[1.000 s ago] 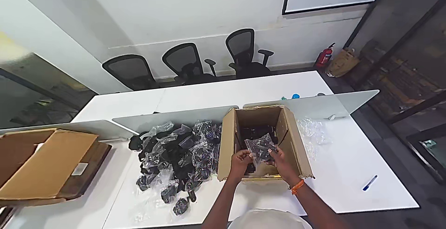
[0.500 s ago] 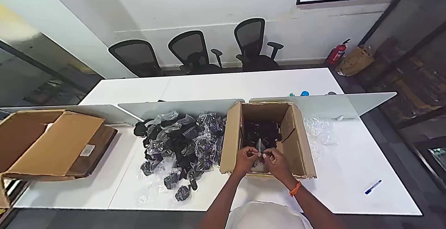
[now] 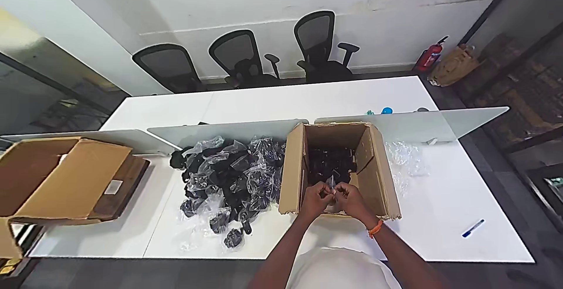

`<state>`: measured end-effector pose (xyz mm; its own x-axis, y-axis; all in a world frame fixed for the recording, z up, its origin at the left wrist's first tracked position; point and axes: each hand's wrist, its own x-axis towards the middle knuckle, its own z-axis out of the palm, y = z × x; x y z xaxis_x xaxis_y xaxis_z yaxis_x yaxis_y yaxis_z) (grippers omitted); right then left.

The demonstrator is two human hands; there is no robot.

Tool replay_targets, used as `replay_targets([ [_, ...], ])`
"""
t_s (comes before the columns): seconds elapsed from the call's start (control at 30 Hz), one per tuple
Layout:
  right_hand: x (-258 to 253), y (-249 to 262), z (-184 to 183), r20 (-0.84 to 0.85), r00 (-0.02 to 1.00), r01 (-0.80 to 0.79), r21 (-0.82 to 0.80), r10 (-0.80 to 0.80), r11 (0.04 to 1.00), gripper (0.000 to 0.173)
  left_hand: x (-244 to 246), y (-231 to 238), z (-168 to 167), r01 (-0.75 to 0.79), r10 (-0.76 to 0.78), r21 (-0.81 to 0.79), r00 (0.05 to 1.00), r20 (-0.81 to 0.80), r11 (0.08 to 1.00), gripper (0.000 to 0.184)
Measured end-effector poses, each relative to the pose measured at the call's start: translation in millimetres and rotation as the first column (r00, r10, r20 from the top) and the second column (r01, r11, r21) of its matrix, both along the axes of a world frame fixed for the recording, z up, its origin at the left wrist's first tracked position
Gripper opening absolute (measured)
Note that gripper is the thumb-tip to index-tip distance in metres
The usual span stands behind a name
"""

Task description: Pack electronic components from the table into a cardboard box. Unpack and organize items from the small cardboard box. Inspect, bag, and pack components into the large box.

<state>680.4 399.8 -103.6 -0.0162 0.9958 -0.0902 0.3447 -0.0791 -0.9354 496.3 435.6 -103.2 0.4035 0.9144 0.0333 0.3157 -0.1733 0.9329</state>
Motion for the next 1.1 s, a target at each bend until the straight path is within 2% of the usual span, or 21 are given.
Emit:
replay_targets([
  [0.13, 2.2, 1.4, -1.2, -0.037, 0.999, -0.008, -0.010, 0.008, 1.000, 0.014, -2.5, 4.2, -2.0, 0.021, -0.020, -0.046, 0.999, 0.036, 0.999, 0.020],
  [0.27, 3.9, 0.3, -3.3, -0.071, 0.996, -0.041, 0.059, 0.045, 0.997, 0.014, -3.7, 5.9, -4.3, 0.061, -0.051, -0.079, 0.990, 0.128, 0.995, 0.021],
  [0.47, 3.0, -3.7, -1.4, -0.013, 0.999, -0.040, 0.091, 0.042, 0.995, 0.016, -4.1, 9.0, -5.8, 0.163, -0.158, -0.081, 0.985, 0.063, 0.983, 0.025],
  [0.67, 0.6, -7.0, -1.4, 0.041, 0.998, -0.049, 0.131, 0.044, 0.990, 0.017, -4.4, 5.8, -5.6, 0.163, -0.161, -0.042, 0.985, 0.061, 0.986, 0.023],
  [0.77, -0.8, -9.0, 0.1, 0.077, 0.996, 0.029, 0.147, -0.041, 0.989, 0.015, -3.5, 3.1, -3.4, 0.105, -0.101, -0.059, 0.992, 0.077, 0.993, 0.021],
  [0.87, 4.4, -7.9, 2.5, -0.006, 0.980, 0.197, 0.129, -0.198, 0.972, 0.013, -7.3, 4.7, -2.0, -0.009, 0.026, -0.099, 0.984, 0.176, 0.995, 0.018],
  [0.97, 8.7, -4.9, -3.0, -0.106, 0.939, 0.337, 0.082, -0.328, 0.938, 0.015, -10.0, 5.5, -3.5, -0.052, 0.092, -0.146, 0.954, 0.285, 0.988, 0.015],
  [1.1, 4.6, -6.3, 3.4, -0.040, 0.928, 0.372, 0.086, -0.370, 0.924, 0.016, -9.7, 5.2, -6.0, -0.048, 0.091, -0.144, 0.946, 0.311, 0.988, 0.015],
])
